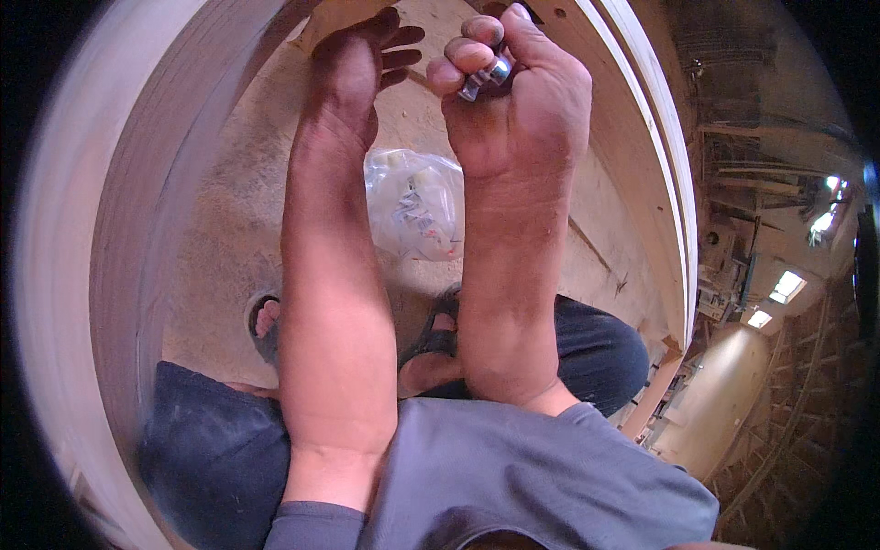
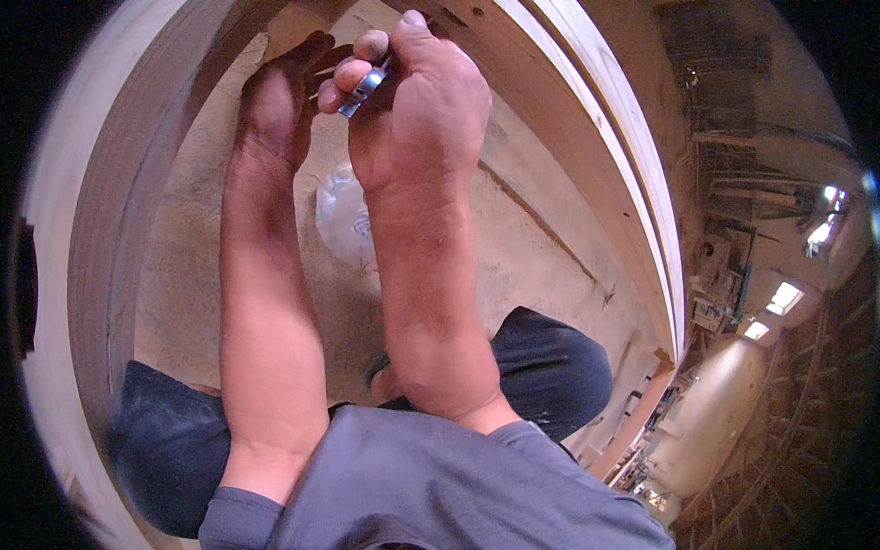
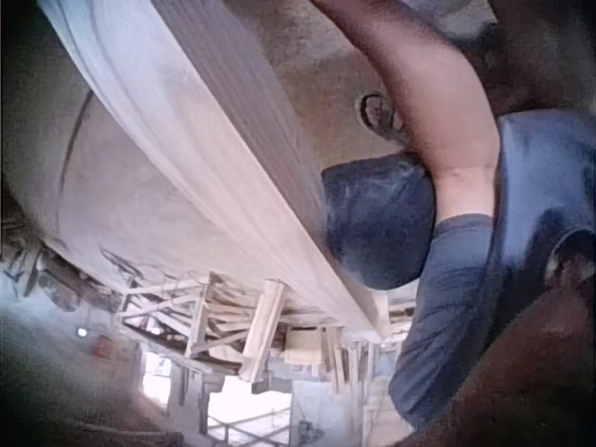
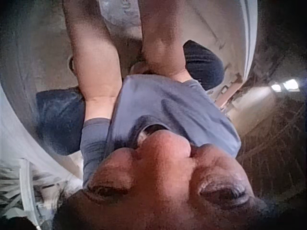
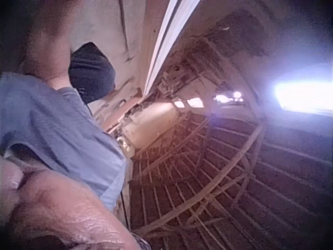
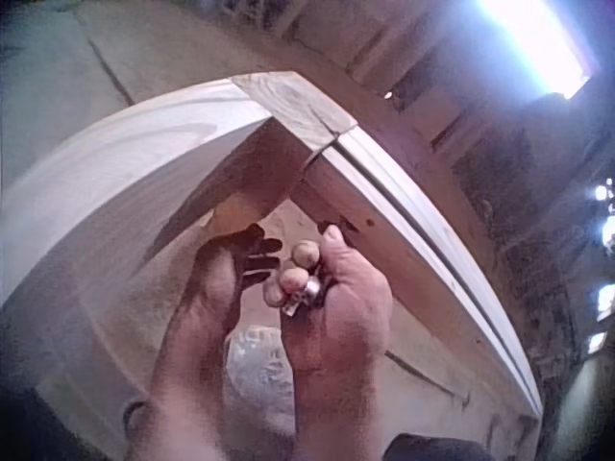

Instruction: The person assembles a large wooden frame by fitting pieces together, applying glue, and tightening bolts using a wrench.

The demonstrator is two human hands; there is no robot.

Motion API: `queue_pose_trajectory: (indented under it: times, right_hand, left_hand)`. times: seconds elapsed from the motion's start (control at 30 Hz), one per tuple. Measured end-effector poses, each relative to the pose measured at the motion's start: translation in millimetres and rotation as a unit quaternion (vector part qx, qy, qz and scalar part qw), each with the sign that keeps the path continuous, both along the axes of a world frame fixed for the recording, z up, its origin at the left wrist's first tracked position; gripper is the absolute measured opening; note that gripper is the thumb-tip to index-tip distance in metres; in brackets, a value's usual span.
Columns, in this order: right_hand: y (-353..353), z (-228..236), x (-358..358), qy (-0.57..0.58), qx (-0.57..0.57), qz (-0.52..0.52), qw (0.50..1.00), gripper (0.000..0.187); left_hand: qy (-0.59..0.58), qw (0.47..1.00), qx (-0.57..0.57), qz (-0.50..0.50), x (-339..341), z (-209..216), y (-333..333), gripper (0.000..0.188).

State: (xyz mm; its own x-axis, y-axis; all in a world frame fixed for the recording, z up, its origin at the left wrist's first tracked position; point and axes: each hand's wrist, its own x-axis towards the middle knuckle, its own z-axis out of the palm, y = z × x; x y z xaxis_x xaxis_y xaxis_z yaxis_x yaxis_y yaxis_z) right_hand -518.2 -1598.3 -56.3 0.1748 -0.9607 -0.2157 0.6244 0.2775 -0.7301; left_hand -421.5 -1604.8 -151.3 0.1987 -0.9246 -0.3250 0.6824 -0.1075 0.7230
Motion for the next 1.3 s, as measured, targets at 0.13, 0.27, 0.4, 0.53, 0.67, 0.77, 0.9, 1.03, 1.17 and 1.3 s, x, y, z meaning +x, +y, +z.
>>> queue_pose_trajectory:
  times: [0.13,0.27,0.4,0.53,0.67,0.77,0.9,1.03,1.17,1.3]
  right_hand:
    - [8,-68,19,0.213,-0.075,-0.089,0.97,0.033]
    - [-3,-68,8,0.274,-0.058,-0.07,0.957,0.047]
    - [8,10,4,-0.019,0.071,-0.039,0.997,0.018]
    - [9,-37,5,0.175,-0.022,-0.061,0.982,0.049]
    - [-12,-78,-4,0.342,-0.077,-0.082,0.933,0.06]
    - [9,-16,18,0.196,0.025,-0.064,0.978,0.028]
    - [12,16,5,0.123,0.071,-0.017,0.99,0.007]
    - [-5,-95,-9,0.428,-0.084,-0.11,0.893,0.063]
    - [12,-49,15,0.302,-0.014,-0.049,0.952,0.023]
    - [18,14,15,0.144,0.022,-0.023,0.989,0.01]
  left_hand:
    - [0.064,0.996,0.037,-0.047,5,-7,5,0.032]
    - [0.051,0.998,0.034,-0.026,0,2,4,0.035]
    - [0.038,0.999,0.027,0.003,7,-10,6,0.035]
    - [0.125,0.992,-0.005,-0.007,6,-6,2,0.038]
    - [0.116,0.993,0.002,-0.018,12,-10,4,0.04]
    - [0.111,0.994,0.006,0.009,27,-12,9,0.044]
    - [0.111,0.994,0.019,0.015,22,-5,12,0.045]
    - [0.117,0.993,0.008,-0.022,6,-7,7,0.047]
    - [0.095,0.995,0.036,0.006,25,-11,15,0.044]
    - [0.076,0.997,0.02,0.0,26,-21,15,0.043]
